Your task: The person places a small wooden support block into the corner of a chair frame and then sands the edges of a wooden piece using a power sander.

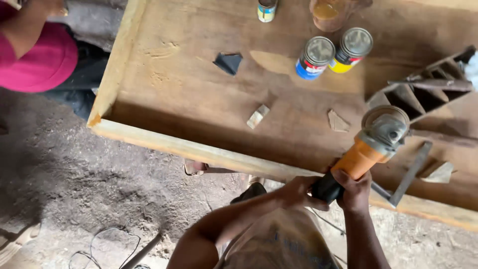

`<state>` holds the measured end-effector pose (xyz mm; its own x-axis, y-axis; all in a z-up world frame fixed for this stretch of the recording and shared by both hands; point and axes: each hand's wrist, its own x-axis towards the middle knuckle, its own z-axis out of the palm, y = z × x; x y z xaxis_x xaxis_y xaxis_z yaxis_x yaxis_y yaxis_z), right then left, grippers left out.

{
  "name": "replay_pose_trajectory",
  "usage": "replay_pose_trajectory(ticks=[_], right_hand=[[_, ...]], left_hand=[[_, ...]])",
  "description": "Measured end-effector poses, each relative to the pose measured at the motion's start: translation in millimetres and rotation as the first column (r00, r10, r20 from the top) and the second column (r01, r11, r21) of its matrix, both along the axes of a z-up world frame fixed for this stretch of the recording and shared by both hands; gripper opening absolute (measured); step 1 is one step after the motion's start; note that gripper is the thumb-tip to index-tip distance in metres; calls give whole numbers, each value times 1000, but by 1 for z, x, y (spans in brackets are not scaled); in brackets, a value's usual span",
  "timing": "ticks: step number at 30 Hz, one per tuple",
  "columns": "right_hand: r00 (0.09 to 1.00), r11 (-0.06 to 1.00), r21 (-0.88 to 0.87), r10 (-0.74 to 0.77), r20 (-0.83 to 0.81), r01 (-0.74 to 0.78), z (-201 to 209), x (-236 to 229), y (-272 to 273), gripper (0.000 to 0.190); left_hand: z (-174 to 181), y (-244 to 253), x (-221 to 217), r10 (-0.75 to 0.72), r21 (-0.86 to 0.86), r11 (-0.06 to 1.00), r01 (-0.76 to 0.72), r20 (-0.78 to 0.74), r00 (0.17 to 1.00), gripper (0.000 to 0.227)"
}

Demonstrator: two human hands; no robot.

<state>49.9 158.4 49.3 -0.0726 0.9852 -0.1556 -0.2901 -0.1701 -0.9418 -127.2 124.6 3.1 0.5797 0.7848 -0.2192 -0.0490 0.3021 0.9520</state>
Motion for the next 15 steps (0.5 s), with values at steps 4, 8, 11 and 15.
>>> replay_pose_trajectory(ticks=[4, 8, 11, 15], right_hand=[[844, 922, -36, 337, -418, -386, -6, -32, 66, 54], [872, 916, -212, 391, 293, -340, -50, -68, 133, 50], [504, 917, -203, 363, 784, -344, -76, -90, 173, 58], [200, 878, -351, 426, 882, -324, -104, -121, 208, 66]], left_hand=[[-37, 39, -31, -184, -89, 977, 195, 116, 976, 65], [-84, 98, -90, 454, 673, 729, 129, -615, 644, 67], [-117, 114, -126, 642, 720, 694, 35, -640, 422, 60], [-150, 103, -139, 622, 647, 748, -151, -602, 500, 23]])
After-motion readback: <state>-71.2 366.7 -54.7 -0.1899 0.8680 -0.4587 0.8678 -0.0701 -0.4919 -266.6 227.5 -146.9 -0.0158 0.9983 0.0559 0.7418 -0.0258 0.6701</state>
